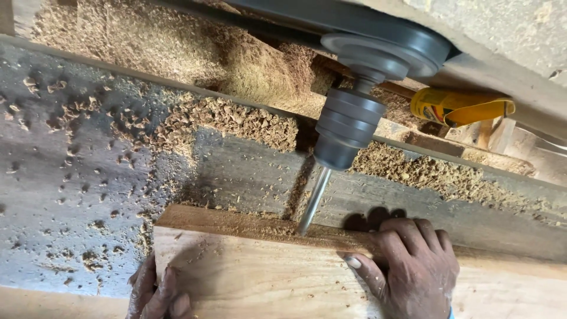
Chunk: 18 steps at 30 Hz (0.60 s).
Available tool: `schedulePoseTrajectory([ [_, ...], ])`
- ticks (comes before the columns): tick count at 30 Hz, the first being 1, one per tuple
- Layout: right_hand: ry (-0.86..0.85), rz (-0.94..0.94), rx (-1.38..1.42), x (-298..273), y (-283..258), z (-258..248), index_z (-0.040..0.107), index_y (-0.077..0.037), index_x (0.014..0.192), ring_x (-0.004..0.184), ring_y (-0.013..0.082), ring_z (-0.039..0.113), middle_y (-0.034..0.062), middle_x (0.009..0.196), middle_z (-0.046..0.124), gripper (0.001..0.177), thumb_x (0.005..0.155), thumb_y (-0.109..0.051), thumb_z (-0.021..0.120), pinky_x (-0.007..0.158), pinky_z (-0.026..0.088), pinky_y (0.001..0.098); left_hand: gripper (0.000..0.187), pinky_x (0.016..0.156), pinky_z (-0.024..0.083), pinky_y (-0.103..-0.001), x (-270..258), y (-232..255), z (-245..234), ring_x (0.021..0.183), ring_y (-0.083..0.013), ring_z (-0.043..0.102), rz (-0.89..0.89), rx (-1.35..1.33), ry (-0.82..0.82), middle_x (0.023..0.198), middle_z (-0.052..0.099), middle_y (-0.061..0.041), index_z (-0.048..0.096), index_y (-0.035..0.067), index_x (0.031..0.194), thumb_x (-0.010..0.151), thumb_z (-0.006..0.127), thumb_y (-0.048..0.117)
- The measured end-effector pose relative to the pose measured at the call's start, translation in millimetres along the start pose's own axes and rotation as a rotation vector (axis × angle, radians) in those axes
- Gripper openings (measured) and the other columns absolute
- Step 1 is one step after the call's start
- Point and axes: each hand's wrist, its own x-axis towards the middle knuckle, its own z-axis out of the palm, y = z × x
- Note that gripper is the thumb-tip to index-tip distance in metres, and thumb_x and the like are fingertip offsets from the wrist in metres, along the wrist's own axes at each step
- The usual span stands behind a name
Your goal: The person feeds a long wooden plank along a fence on a vertical drill press, positioning it under the spinning bit and pressing it down to bore a row of holes along the board. They repeatedly slide the plank to the next spot and drill, steadying the wood with both hands, then lift the plank away at the end.
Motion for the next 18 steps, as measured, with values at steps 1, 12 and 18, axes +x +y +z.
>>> schedulePoseTrajectory([
  [1,0.003,0.001,-0.003,1.6,-0.9,-1.7,0.069,-0.012,0.081,0.094,0.0258,0.062,0.0036,0.097,0.068,0.053,0.077,-0.065,0.064,0.081,0.044,0.0449,0.063,0.116,0.041,-0.044,29.6,-7.9,-0.3,0.139,-0.0344,0.057,-0.011,-0.013,-0.001,0.144,0.064,-0.027,0.053,0.004,0.151,0.089,0.065,0.009],
  [12,-0.008,0.014,0.004,7.1,-8.2,-9.7,0.069,-0.012,0.08,0.097,0.0263,0.062,0.0044,0.098,0.069,0.053,0.081,-0.064,0.06,0.084,0.043,0.0459,0.039,0.109,0.05,-0.05,87.9,-71.2,-38.8,0.122,-0.0364,0.067,0.148,-0.174,0.066,0.128,0.067,-0.032,0.07,-0.008,0.118,0.086,0.078,0.013],
  [18,0.035,-0.032,0.024,10.5,-11.5,-15.3,0.072,-0.015,0.083,0.095,0.0272,0.062,0.0045,0.097,0.068,0.047,0.082,-0.061,0.062,0.083,0.044,0.0449,0.059,0.117,0.049,-0.044,70.9,17.3,17.5,0.131,-0.0347,0.061,0.804,0.264,-0.01,0.137,0.056,-0.024,0.07,0.006,0.124,0.103,0.057,0.06],
])
